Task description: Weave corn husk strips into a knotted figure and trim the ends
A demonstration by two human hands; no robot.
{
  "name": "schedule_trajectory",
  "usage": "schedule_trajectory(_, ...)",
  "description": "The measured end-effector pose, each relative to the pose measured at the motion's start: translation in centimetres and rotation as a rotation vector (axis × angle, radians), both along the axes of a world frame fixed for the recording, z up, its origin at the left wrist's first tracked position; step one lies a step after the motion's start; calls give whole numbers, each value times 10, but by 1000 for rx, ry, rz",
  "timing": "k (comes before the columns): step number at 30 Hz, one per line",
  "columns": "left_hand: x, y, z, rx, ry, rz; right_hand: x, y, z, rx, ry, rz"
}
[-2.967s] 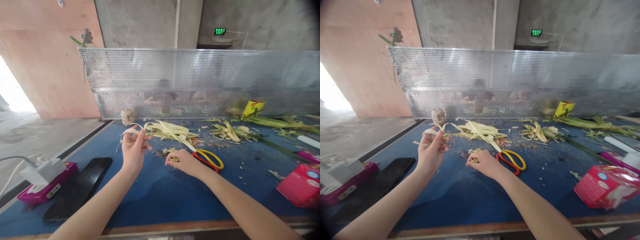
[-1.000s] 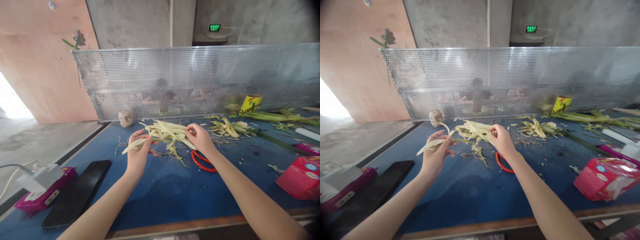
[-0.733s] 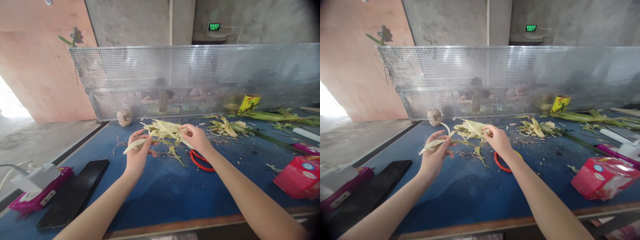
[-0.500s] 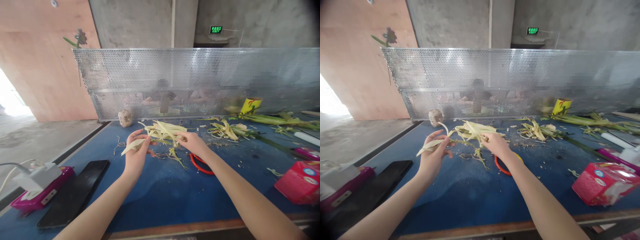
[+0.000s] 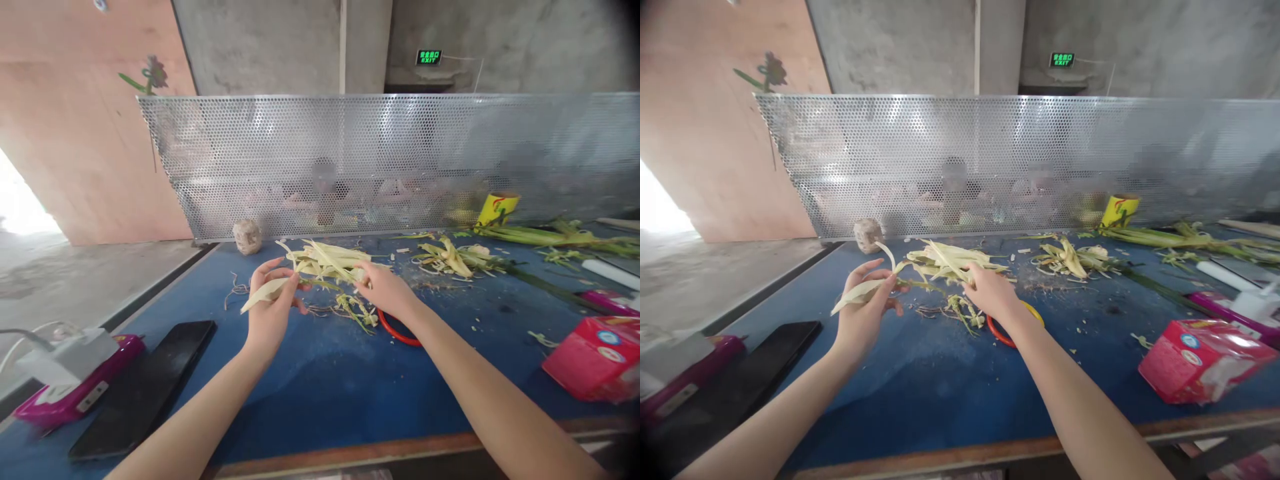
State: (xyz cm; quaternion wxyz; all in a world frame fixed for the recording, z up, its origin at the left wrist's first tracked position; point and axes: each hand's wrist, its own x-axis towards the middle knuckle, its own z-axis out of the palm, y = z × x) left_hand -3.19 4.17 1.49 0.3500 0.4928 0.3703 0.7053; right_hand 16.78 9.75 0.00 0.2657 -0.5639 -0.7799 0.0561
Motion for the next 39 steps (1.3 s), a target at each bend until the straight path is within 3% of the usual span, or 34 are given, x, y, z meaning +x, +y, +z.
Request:
schedule_trajectory(6,0,0,0,7,0,12,-3,-2,-6,-66,-103,-22)
schedule_trajectory(12,0,-1,-1,-11,-5,-5,-8,-9,-18,-144,-237,64)
schedule_trajectory(19,0,-2,-1,-10,-12,-20,-15,-3,-19,14,-259,52)
schedule_trajectory(23,0,-2,-2,4,-5,-40,-25,-10,-12,103,-306,161)
schedule_trajectory(27,-1,-2,-4,-6,1,-51,-39,-12,-20,108,-339,250)
schedule_trajectory(31,-1,-3,-4,-10,-12,-56,-43,-8,-30,98,-292,262)
schedule_trajectory(39,-1,-5,-4,14,-55,-84,-56,-7,-27,59,10,299)
